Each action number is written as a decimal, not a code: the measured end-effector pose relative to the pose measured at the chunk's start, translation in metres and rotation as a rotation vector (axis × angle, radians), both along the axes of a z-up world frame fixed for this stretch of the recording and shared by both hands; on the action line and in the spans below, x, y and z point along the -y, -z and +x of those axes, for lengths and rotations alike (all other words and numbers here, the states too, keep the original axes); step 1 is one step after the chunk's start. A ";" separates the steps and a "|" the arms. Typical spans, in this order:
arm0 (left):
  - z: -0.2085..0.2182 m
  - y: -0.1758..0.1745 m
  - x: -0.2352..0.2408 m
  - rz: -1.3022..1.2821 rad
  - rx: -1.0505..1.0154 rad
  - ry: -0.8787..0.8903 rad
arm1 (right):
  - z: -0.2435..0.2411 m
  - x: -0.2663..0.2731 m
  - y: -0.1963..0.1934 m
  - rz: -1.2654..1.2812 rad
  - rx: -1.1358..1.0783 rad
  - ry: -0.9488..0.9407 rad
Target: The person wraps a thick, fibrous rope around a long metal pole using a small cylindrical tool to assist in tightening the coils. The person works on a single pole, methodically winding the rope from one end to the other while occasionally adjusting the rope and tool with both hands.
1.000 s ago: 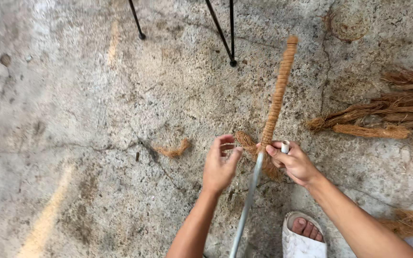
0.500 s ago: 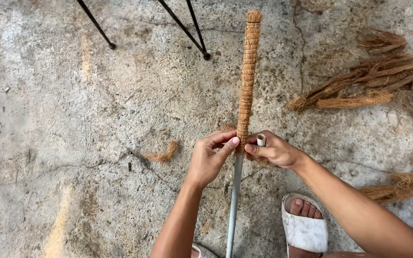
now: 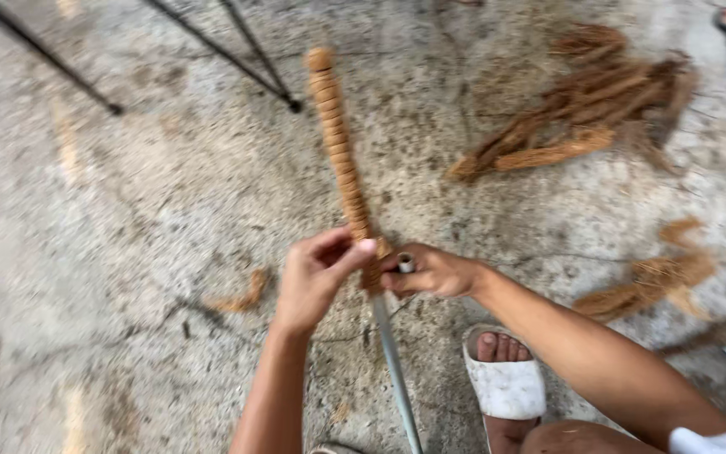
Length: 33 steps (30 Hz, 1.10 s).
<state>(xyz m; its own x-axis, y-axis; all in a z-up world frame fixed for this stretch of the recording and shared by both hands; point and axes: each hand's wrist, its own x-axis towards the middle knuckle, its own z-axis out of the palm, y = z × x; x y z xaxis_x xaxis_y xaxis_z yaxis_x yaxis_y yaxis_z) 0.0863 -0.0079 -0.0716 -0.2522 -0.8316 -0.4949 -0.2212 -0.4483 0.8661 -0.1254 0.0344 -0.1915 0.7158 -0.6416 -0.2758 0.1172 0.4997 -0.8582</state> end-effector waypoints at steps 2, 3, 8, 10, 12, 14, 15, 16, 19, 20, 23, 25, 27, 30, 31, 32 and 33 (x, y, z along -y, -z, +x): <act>0.003 0.000 0.002 -0.017 -0.011 -0.028 | -0.002 -0.002 -0.001 -0.066 -0.075 -0.024; 0.004 0.001 0.003 -0.026 -0.002 -0.035 | -0.001 -0.002 -0.001 -0.097 -0.110 -0.044; -0.005 0.007 0.008 -0.030 0.140 -0.018 | 0.001 -0.005 0.007 -0.129 -0.213 -0.001; -0.005 0.009 0.013 -0.014 0.131 -0.008 | 0.001 -0.007 0.013 -0.136 -0.187 -0.021; -0.004 0.015 0.018 -0.019 0.102 -0.018 | 0.004 -0.008 0.019 -0.194 -0.156 -0.082; -0.002 0.025 0.021 -0.019 0.097 -0.006 | 0.008 -0.013 0.024 -0.144 -0.101 -0.049; 0.000 0.030 0.022 -0.022 0.110 0.004 | 0.008 -0.014 0.026 -0.122 -0.073 -0.035; 0.003 0.036 0.022 -0.024 0.122 0.014 | 0.007 -0.015 0.028 -0.163 -0.064 -0.032; 0.009 0.056 0.022 0.021 0.162 -0.046 | 0.002 -0.014 0.033 -0.194 -0.062 -0.021; 0.016 0.059 0.023 0.043 0.167 -0.026 | 0.000 -0.014 0.034 -0.144 -0.075 -0.015; 0.030 0.072 0.030 0.069 0.371 0.116 | -0.011 -0.018 0.040 -0.046 -0.141 0.004; 0.037 0.079 0.029 -0.011 0.779 0.283 | -0.018 -0.025 0.043 -0.016 -0.136 0.048; 0.039 0.088 0.019 -0.114 0.903 0.454 | -0.024 -0.030 0.046 -0.018 -0.080 0.111; 0.026 0.105 0.009 -0.527 0.867 0.603 | -0.033 -0.033 0.048 -0.079 0.147 0.186; 0.021 0.106 0.004 -0.699 0.816 0.631 | -0.038 -0.034 0.048 -0.022 0.057 0.189; 0.016 0.107 0.002 -0.653 0.832 0.633 | -0.047 -0.037 0.048 0.035 -0.033 0.191; 0.014 0.108 0.001 -0.603 0.881 0.617 | -0.050 -0.037 0.050 0.077 -0.098 0.168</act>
